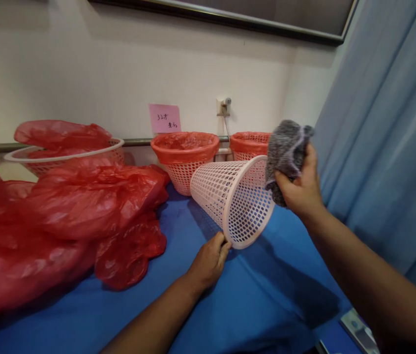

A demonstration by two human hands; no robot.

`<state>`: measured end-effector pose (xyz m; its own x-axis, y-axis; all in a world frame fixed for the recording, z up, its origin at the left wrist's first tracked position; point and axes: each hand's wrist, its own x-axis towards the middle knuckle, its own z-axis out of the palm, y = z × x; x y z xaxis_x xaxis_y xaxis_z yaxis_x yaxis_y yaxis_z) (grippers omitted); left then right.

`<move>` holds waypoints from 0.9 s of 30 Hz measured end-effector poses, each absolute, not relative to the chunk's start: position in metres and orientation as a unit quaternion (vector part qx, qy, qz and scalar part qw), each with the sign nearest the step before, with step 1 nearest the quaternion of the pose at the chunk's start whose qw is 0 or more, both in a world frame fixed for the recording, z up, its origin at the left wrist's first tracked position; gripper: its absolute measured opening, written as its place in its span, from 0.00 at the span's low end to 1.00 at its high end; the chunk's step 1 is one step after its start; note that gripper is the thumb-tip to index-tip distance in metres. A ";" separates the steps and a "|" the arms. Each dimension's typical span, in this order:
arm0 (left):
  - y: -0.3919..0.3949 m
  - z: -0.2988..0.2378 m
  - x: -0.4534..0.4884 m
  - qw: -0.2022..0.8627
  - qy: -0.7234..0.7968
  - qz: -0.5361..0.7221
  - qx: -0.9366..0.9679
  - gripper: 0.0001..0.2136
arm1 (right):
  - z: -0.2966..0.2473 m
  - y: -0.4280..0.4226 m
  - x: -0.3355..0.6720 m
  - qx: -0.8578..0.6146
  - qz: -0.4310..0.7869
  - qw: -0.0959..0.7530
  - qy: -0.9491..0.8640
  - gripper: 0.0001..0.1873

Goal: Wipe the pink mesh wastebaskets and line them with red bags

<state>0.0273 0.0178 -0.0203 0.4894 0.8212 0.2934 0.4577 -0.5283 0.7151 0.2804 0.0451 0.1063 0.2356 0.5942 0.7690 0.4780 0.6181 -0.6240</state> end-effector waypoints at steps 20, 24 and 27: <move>0.015 -0.017 0.040 0.480 0.352 0.504 0.626 0.11 | -0.044 -0.017 0.278 -0.437 -0.088 0.089 -0.891 0.11; 0.014 -0.014 0.042 0.451 0.348 0.531 0.627 0.11 | -0.045 -0.004 0.302 -0.543 -0.098 0.058 -0.832 0.15; 0.012 -0.012 0.039 0.455 0.340 0.514 0.643 0.11 | -0.051 0.009 0.328 -0.622 -0.066 0.089 -0.775 0.19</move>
<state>0.0393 0.0120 -0.0119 0.2406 0.9048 0.3513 -0.0297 -0.3549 0.9344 0.3283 0.0092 -0.0507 -0.2093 0.9527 0.2202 0.9762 0.2167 -0.0098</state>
